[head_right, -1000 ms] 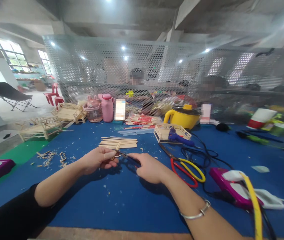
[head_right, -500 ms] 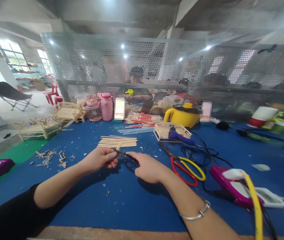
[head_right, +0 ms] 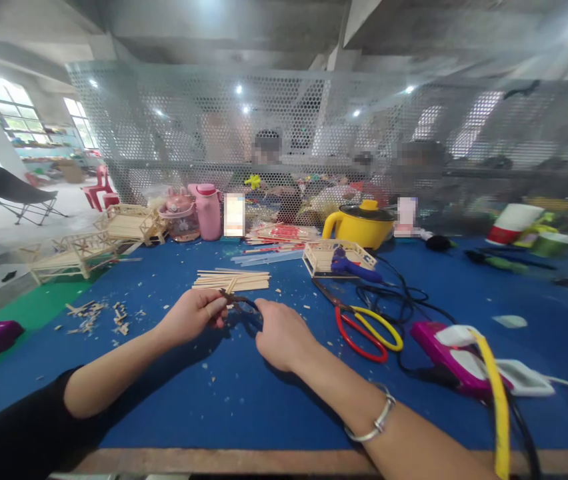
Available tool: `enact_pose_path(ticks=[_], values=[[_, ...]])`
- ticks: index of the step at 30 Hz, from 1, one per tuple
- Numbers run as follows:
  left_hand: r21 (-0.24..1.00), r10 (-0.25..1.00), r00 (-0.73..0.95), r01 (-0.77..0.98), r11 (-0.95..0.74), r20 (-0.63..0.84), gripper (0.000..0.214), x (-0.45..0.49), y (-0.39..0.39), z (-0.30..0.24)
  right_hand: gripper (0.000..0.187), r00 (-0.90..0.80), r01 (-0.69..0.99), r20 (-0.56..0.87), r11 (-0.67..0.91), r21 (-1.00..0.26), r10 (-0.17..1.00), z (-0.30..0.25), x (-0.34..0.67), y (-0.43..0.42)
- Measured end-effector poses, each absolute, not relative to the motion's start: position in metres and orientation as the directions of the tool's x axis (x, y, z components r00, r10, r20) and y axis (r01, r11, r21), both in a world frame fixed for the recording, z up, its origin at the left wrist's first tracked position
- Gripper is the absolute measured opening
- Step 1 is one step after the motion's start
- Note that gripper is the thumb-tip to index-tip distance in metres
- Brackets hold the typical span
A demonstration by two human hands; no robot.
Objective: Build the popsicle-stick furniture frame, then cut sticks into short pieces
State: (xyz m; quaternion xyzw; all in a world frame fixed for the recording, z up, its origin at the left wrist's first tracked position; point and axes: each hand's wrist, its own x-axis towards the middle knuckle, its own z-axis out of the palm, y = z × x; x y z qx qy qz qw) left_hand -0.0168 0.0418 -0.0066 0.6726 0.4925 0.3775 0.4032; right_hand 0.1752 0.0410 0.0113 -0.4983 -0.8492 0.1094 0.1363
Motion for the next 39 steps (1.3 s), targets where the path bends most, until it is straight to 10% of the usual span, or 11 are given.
enact_pose_path(ticks=[15, 24, 39], values=[[0.987, 0.979, 0.204, 0.156, -0.039, 0.006, 0.031, -0.016, 0.040, -0.001, 0.033, -0.504, 0.768, 0.140, 0.517, -0.378, 0.852, 0.010, 0.174, 0.046], [0.996, 0.987, 0.136, 0.002, -0.089, 0.088, 0.035, -0.016, 0.039, 0.008, 0.075, -0.641, 0.581, 0.150, 0.604, -0.546, 0.753, 0.014, 0.189, 0.065], [0.990, 0.987, 0.150, -0.137, -0.033, 0.053, 0.035, -0.014, 0.038, 0.006, 0.077, -0.642, 0.531, 0.053, 0.493, -0.689, 0.765, 0.026, 0.202, 0.070]])
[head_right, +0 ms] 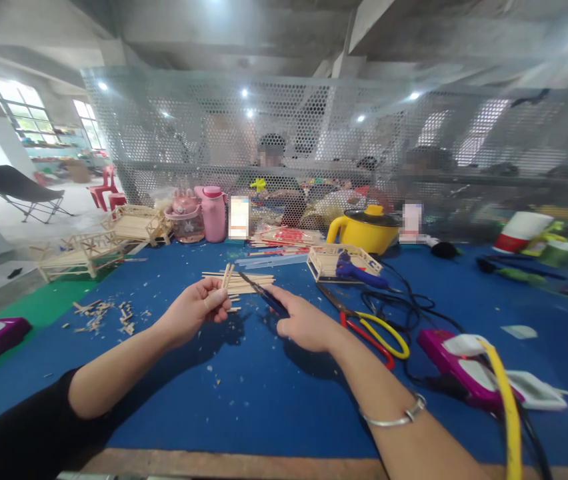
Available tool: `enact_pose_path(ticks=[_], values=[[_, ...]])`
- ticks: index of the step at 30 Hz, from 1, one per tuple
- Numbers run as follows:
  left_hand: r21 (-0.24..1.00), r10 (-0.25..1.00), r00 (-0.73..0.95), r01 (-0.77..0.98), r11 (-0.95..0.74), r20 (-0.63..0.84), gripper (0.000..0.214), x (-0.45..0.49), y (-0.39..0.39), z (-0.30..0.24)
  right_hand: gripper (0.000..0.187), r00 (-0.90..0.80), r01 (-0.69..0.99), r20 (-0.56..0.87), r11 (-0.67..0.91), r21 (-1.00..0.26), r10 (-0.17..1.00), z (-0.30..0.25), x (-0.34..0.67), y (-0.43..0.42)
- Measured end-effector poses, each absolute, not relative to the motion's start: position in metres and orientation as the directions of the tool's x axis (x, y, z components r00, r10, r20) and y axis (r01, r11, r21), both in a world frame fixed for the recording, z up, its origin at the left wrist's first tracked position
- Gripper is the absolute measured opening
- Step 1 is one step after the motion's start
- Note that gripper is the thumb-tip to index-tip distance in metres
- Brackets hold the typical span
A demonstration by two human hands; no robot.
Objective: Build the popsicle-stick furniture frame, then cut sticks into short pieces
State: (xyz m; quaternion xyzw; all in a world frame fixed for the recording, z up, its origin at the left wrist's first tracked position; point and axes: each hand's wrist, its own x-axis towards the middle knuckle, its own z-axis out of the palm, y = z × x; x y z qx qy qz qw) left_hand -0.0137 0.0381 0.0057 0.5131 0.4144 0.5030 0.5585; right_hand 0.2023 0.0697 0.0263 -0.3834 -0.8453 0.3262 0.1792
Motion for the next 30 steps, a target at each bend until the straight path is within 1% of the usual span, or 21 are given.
enact_pose_path(ticks=[2, 3, 6, 8, 10, 11, 12, 14, 15, 16, 18, 20, 22, 24, 25, 27, 30], values=[[0.988, 0.982, 0.173, -0.145, -0.050, 0.075, 0.034, -0.014, 0.038, 0.005, 0.073, -0.623, 0.600, 0.039, 0.509, -0.618, 0.781, 0.026, 0.203, 0.070], [0.987, 0.980, 0.178, -0.150, -0.058, 0.085, 0.034, -0.014, 0.038, 0.005, 0.070, -0.589, 0.663, 0.029, 0.503, -0.554, 0.808, 0.025, 0.205, 0.071], [0.986, 0.978, 0.187, -0.156, -0.063, 0.092, 0.033, -0.014, 0.038, 0.004, 0.062, -0.413, 0.872, -0.011, 0.392, -0.295, 0.911, 0.021, 0.213, 0.077], [0.990, 0.977, 0.202, -0.134, -0.047, 0.073, 0.035, -0.014, 0.037, 0.005, 0.069, -0.319, 0.940, -0.057, 0.308, -0.150, 0.946, 0.018, 0.217, 0.081], [0.997, 0.976, 0.213, -0.073, -0.033, 0.048, 0.033, -0.013, 0.036, 0.005, 0.084, -0.293, 0.954, -0.076, 0.286, -0.085, 0.953, 0.017, 0.218, 0.082], [0.999, 0.975, 0.218, -0.025, -0.040, 0.044, 0.032, -0.013, 0.035, 0.005, 0.087, -0.313, 0.947, -0.041, 0.309, -0.090, 0.949, 0.018, 0.216, 0.081], [0.998, 0.973, 0.224, 0.035, -0.057, 0.048, 0.032, -0.013, 0.034, 0.005, 0.084, -0.352, 0.928, 0.031, 0.353, -0.120, 0.936, 0.020, 0.213, 0.079], [0.976, 0.967, 0.242, 0.180, -0.121, 0.075, 0.032, -0.012, 0.031, 0.004, 0.064, -0.454, 0.839, 0.207, 0.494, -0.229, 0.867, 0.028, 0.205, 0.072], [0.954, 0.963, 0.255, 0.256, -0.159, 0.092, 0.032, -0.012, 0.030, 0.004, 0.052, -0.506, 0.768, 0.265, 0.568, -0.295, 0.821, 0.031, 0.200, 0.068], [0.926, 0.957, 0.271, 0.325, -0.193, 0.104, 0.032, -0.011, 0.028, 0.003, 0.044, -0.558, 0.692, 0.276, 0.622, -0.365, 0.783, 0.035, 0.196, 0.064], [0.869, 0.945, 0.302, 0.427, -0.250, 0.124, 0.031, -0.010, 0.025, 0.003, 0.038, -0.642, 0.590, 0.219, 0.655, -0.473, 0.735, 0.038, 0.190, 0.057], [0.824, 0.927, 0.348, 0.478, -0.303, 0.139, 0.029, -0.009, 0.023, 0.004, 0.036, -0.681, 0.559, 0.138, 0.633, -0.536, 0.719, 0.037, 0.187, 0.055], [0.804, 0.908, 0.396, 0.493, -0.333, 0.133, 0.026, -0.008, 0.021, 0.005, 0.034, -0.713, 0.536, 0.035, 0.576, -0.618, 0.700, 0.034, 0.187, 0.055], [0.819, 0.892, 0.442, 0.473, -0.325, 0.098, 0.025, -0.007, 0.019, 0.007, 0.033, -0.752, 0.494, -0.073, 0.487, -0.721, 0.655, 0.030, 0.187, 0.054], [0.836, 0.883, 0.463, 0.452, -0.310, 0.077, 0.025, -0.007, 0.018, 0.008, 0.033, -0.767, 0.471, -0.105, 0.445, -0.762, 0.633, 0.029, 0.187, 0.054], [0.869, 0.863, 0.504, 0.409, -0.280, 0.041, 0.027, -0.008, 0.017, 0.009, 0.032, -0.778, 0.444, -0.124, 0.398, -0.803, 0.616, 0.029, 0.186, 0.051], [0.878, 0.836, 0.548, 0.391, -0.274, 0.017, 0.029, -0.008, 0.015, 0.012, 0.033, -0.765, 0.467, -0.143, 0.387, -0.795, 0.628, 0.033, 0.185, 0.046]])
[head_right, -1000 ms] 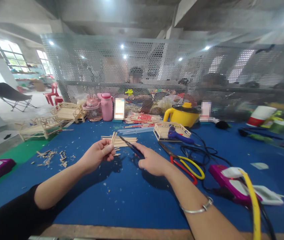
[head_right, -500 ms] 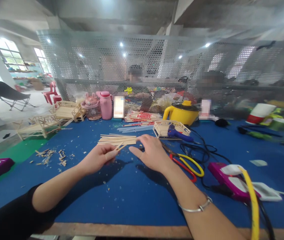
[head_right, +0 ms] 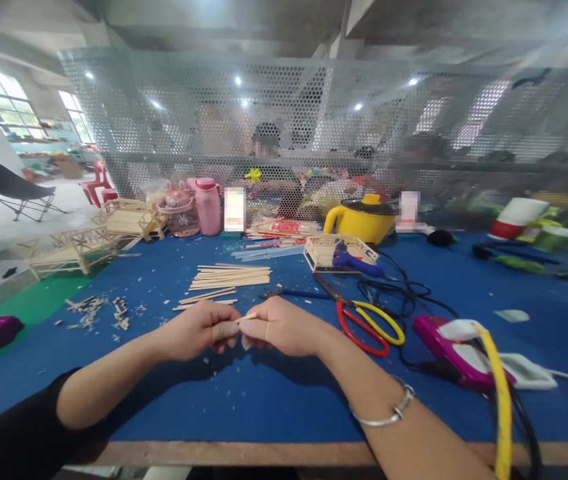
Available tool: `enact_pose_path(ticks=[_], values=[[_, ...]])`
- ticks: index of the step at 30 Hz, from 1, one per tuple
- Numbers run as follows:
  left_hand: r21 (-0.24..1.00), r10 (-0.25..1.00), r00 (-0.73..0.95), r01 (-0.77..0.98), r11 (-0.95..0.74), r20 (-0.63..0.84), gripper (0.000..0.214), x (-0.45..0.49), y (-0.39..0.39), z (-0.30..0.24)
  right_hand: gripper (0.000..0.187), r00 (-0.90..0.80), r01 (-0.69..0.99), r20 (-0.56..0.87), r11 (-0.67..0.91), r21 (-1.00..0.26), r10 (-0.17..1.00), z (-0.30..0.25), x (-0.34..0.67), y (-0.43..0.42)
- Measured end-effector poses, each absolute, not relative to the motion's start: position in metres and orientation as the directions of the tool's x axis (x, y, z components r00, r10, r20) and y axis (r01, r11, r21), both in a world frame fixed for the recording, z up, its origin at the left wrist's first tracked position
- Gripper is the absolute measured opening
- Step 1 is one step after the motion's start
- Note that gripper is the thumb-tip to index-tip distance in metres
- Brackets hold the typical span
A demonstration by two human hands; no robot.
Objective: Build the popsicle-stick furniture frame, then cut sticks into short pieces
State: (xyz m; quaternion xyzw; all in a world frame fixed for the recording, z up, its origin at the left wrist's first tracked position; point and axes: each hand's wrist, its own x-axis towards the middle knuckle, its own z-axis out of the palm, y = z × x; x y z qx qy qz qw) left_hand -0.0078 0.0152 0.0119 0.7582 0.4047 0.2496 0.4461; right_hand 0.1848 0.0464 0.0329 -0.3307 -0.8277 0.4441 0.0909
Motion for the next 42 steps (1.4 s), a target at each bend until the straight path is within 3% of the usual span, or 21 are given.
enact_pose_path(ticks=[4, 7, 10, 18, 22, 25, 28, 31, 33, 36, 42], values=[[0.845, 0.845, 0.534, 0.434, -0.313, 0.038, 0.029, -0.008, 0.014, 0.015, 0.034, -0.737, 0.511, -0.186, 0.357, -0.782, 0.649, 0.037, 0.184, 0.042], [0.843, 0.854, 0.515, 0.424, -0.332, 0.077, 0.030, -0.009, 0.015, 0.016, 0.034, -0.730, 0.474, -0.128, 0.364, -0.802, 0.671, 0.037, 0.182, 0.040], [0.897, 0.841, 0.535, 0.331, -0.293, 0.077, 0.032, -0.012, 0.017, 0.013, 0.033, -0.732, 0.393, -0.085, 0.317, -0.863, 0.676, 0.032, 0.179, 0.039], [0.958, 0.808, 0.589, 0.223, -0.183, 0.017, 0.033, -0.018, 0.024, 0.007, 0.031, -0.726, 0.268, -0.143, 0.086, -0.959, 0.672, 0.012, 0.178, 0.046], [0.965, 0.806, 0.592, 0.226, -0.131, -0.029, 0.035, -0.016, 0.027, 0.003, 0.031, -0.730, 0.311, -0.158, 0.116, -0.943, 0.665, 0.008, 0.173, 0.050], [0.958, 0.851, 0.522, 0.269, -0.098, -0.059, 0.035, -0.014, 0.030, -0.002, 0.035, -0.720, 0.428, -0.080, 0.351, -0.833, 0.689, 0.013, 0.172, 0.055], [0.958, 0.908, 0.416, 0.276, -0.082, -0.042, 0.033, -0.013, 0.033, -0.005, 0.039, -0.634, 0.608, 0.020, 0.514, -0.605, 0.773, 0.021, 0.187, 0.066], [0.978, 0.955, 0.297, 0.201, -0.060, -0.003, 0.030, -0.014, 0.037, -0.004, 0.087, -0.487, 0.821, 0.010, 0.462, -0.336, 0.873, 0.023, 0.216, 0.081], [0.992, 0.971, 0.239, 0.122, -0.035, 0.005, 0.029, -0.015, 0.039, -0.003, 0.110, -0.371, 0.920, -0.133, 0.344, -0.189, 0.919, 0.020, 0.232, 0.089], [1.000, 0.977, 0.214, -0.002, 0.014, -0.013, 0.028, -0.015, 0.041, -0.003, 0.110, -0.365, 0.929, -0.245, 0.334, -0.158, 0.898, 0.016, 0.242, 0.093], [0.978, 0.974, 0.213, -0.175, 0.113, -0.074, 0.029, -0.018, 0.043, -0.003, 0.085, -0.374, 0.923, -0.154, 0.350, -0.161, 0.914, 0.017, 0.235, 0.087]])
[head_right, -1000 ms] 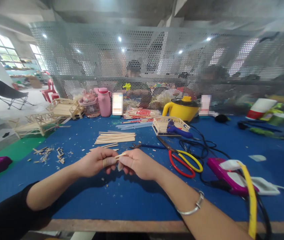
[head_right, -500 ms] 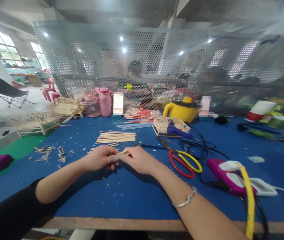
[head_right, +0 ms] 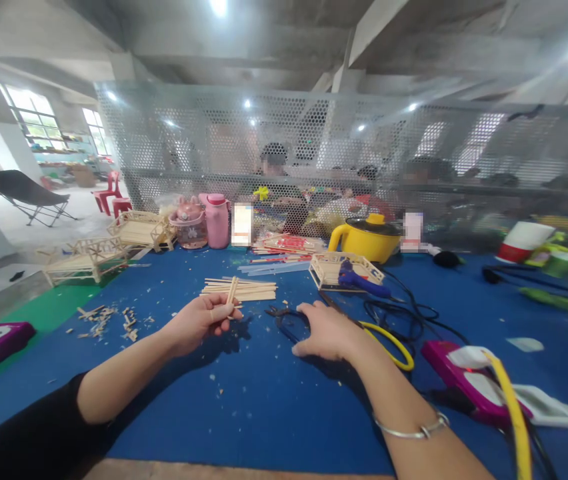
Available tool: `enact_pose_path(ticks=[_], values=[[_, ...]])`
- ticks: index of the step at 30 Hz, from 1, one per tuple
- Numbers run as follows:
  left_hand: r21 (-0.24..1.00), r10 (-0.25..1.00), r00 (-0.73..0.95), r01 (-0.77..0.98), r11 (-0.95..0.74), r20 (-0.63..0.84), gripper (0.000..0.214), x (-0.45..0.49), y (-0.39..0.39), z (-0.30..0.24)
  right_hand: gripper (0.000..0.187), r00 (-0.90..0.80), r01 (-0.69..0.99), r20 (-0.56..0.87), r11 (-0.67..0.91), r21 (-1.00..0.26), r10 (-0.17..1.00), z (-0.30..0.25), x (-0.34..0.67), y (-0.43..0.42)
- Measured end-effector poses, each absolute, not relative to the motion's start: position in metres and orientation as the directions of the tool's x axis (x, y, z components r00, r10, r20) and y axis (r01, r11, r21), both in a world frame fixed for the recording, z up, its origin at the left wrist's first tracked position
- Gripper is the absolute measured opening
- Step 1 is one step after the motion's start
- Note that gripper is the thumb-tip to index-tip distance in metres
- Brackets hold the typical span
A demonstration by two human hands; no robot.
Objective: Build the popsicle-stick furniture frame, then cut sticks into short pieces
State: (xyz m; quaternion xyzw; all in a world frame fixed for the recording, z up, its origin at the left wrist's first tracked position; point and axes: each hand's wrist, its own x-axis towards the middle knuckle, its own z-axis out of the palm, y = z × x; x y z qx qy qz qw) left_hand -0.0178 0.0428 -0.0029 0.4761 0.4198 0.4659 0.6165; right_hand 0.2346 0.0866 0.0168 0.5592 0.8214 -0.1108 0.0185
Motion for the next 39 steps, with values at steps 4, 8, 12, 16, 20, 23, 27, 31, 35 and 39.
enact_pose_path(ticks=[4, 8, 12, 16, 20, 23, 27, 31, 35, 39], values=[[0.963, 0.971, 0.233, -0.248, 0.104, -0.045, 0.032, -0.020, 0.044, -0.004, 0.060, -0.339, 0.939, -0.059, 0.334, -0.087, 0.939, 0.020, 0.228, 0.080], [0.952, 0.978, 0.208, -0.298, 0.073, -0.010, 0.030, -0.020, 0.045, -0.004, 0.041, -0.315, 0.949, -0.029, 0.314, -0.040, 0.949, 0.023, 0.221, 0.073], [0.942, 0.987, 0.154, -0.336, 0.014, 0.040, 0.027, -0.018, 0.045, -0.002, 0.039, -0.345, 0.929, -0.036, 0.336, -0.153, 0.938, 0.026, 0.224, 0.074], [0.949, 0.991, 0.120, -0.316, -0.013, 0.054, 0.030, -0.017, 0.045, 0.000, 0.039, -0.362, 0.920, -0.170, 0.321, -0.226, 0.917, 0.034, 0.228, 0.072], [0.960, 0.996, 0.094, -0.278, 0.023, 0.003, 0.032, -0.019, 0.048, -0.005, 0.051, -0.380, 0.919, -0.224, 0.340, -0.199, 0.897, 0.045, 0.235, 0.064], [0.969, 0.997, 0.056, -0.240, 0.063, -0.051, 0.034, -0.020, 0.052, -0.011, 0.049, -0.423, 0.890, -0.194, 0.366, -0.274, 0.885, 0.048, 0.244, 0.067], [0.975, 0.998, 0.006, -0.213, 0.063, -0.063, 0.038, -0.020, 0.055, -0.014, 0.057, -0.418, 0.693, -0.063, 0.274, -0.667, 0.906, 0.042, 0.244, 0.079], [0.977, 0.999, 0.004, -0.211, 0.035, -0.034, 0.042, -0.017, 0.050, -0.010, 0.079, -0.488, 0.455, -0.116, 0.139, -0.879, 0.865, 0.035, 0.227, 0.075], [0.977, 1.000, 0.024, -0.214, -0.002, 0.008, 0.043, -0.012, 0.042, -0.001, 0.083, -0.583, 0.541, -0.059, 0.333, -0.772, 0.810, 0.036, 0.210, 0.061], [0.983, 0.998, 0.059, -0.183, -0.022, 0.033, 0.039, -0.010, 0.037, 0.005, 0.081, -0.649, 0.563, -0.008, 0.472, -0.679, 0.761, 0.038, 0.203, 0.054]])
